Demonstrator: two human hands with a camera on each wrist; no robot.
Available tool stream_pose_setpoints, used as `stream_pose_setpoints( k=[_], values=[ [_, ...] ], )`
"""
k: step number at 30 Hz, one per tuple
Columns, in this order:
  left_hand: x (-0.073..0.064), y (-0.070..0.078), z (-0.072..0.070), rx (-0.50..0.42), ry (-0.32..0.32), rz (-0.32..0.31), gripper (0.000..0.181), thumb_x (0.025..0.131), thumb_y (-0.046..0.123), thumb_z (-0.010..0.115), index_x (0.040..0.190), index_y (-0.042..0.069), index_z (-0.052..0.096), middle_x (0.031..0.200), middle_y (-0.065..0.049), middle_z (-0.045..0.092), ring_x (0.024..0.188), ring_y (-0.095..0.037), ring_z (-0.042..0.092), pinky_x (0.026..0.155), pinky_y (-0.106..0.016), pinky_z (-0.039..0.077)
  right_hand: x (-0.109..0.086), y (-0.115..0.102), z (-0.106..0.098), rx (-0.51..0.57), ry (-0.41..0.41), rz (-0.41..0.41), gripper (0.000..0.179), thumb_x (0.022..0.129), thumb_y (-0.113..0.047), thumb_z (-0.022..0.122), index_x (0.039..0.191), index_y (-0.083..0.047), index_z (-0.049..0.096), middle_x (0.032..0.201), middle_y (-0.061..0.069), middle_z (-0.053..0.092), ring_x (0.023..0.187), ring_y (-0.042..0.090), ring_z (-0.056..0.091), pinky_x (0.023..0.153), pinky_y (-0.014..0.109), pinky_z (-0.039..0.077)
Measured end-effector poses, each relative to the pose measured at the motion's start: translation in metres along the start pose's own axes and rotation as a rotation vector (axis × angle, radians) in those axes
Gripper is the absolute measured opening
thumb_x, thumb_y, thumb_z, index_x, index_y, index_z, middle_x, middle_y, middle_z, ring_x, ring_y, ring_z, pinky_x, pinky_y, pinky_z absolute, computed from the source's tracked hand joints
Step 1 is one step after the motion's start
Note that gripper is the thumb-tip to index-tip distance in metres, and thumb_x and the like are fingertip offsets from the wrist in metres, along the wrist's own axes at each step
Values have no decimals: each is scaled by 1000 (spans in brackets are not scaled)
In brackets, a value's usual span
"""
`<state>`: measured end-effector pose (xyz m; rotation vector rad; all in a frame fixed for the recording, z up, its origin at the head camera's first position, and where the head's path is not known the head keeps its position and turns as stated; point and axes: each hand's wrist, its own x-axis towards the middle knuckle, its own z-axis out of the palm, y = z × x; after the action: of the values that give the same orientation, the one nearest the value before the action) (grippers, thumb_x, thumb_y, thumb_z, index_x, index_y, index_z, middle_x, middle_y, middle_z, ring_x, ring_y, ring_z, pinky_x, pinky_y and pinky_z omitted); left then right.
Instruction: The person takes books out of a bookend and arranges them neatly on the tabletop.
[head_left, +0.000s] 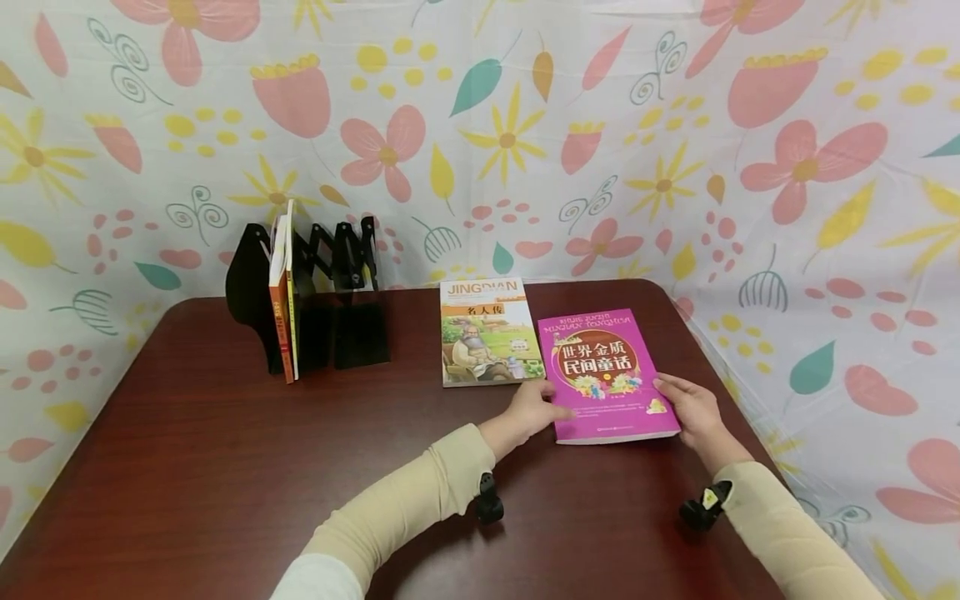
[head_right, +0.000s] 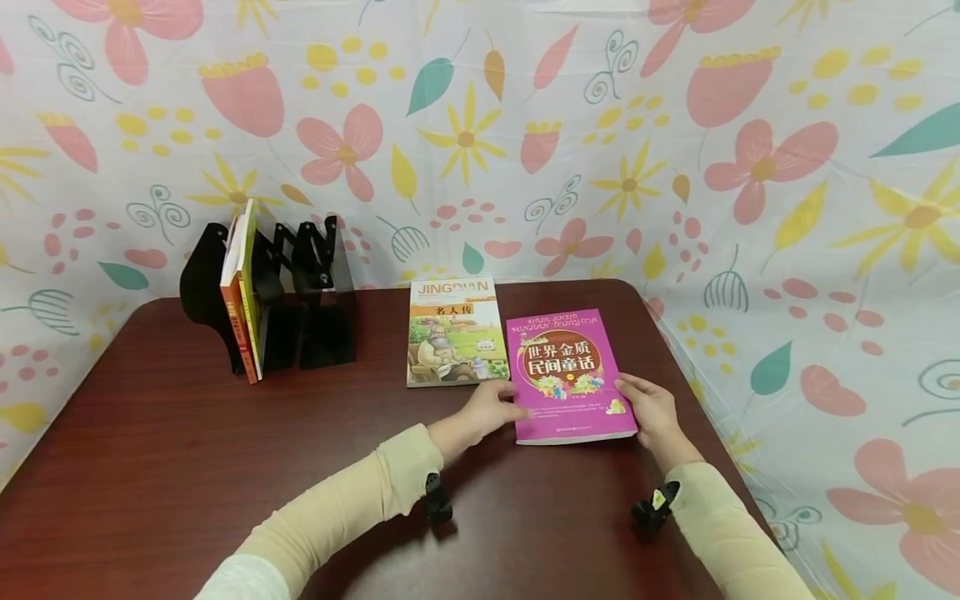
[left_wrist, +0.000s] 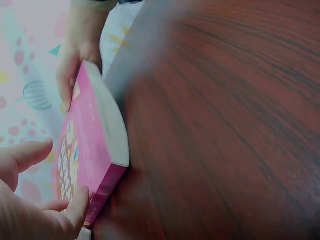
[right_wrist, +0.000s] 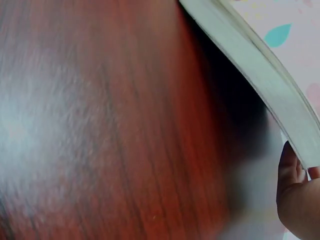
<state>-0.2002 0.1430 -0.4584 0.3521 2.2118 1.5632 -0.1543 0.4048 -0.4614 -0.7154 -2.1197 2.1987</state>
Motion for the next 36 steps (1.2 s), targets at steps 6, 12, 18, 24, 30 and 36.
stream_pose_setpoints(
  k=[6, 12, 18, 24, 30, 36],
  values=[
    [-10, -3, 3, 205, -62, 84, 49, 76, 13, 80, 116, -4, 58, 105, -13, 64, 91, -17, 59, 79, -26, 51, 4, 8, 0, -407, 71, -82, 55, 95, -30, 57, 135, 6, 48, 85, -1, 67, 64, 0, 59, 58, 23, 54],
    [-14, -5, 8, 503, -91, 183, 62, 73, 21, 83, 124, -1, 57, 118, -14, 56, 108, -22, 52, 92, -30, 48, 1, 10, -4, -645, -1, -156, 61, 95, -30, 57, 134, 15, 42, 122, 34, 54, 73, 3, 57, 63, 19, 51],
    [-18, -7, 11, 708, -70, 277, 52, 78, 24, 78, 121, 2, 60, 124, -16, 52, 109, -26, 52, 91, -31, 48, -7, 12, -5, -757, -63, -277, 70, 91, -31, 64, 138, 13, 37, 129, 35, 50, 105, 36, 59, 80, 34, 55],
    [-20, -11, 12, 918, -33, 426, 50, 84, 31, 72, 125, 5, 59, 129, -15, 53, 114, -26, 54, 91, -33, 50, -18, 18, -5, -915, -74, -491, 73, 81, -30, 75, 134, 10, 45, 135, 34, 44, 117, 47, 46, 93, 59, 43],
    [-21, -14, 13, 1077, 2, 582, 51, 85, 33, 71, 129, 9, 58, 130, -12, 55, 120, -24, 54, 99, -32, 46, -29, 20, -4, -1134, -53, -835, 72, 63, -29, 88, 122, 3, 61, 138, 30, 42, 127, 50, 35, 92, 65, 39],
    [-20, -11, 13, 1235, -181, 656, 50, 92, 27, 61, 140, 22, 48, 146, -8, 44, 135, -22, 41, 111, -35, 35, -40, 16, 0, -1300, -159, -1064, 59, 64, -23, 87, 115, -2, 67, 123, 20, 59, 116, 38, 53, 85, 50, 51]
  ],
)
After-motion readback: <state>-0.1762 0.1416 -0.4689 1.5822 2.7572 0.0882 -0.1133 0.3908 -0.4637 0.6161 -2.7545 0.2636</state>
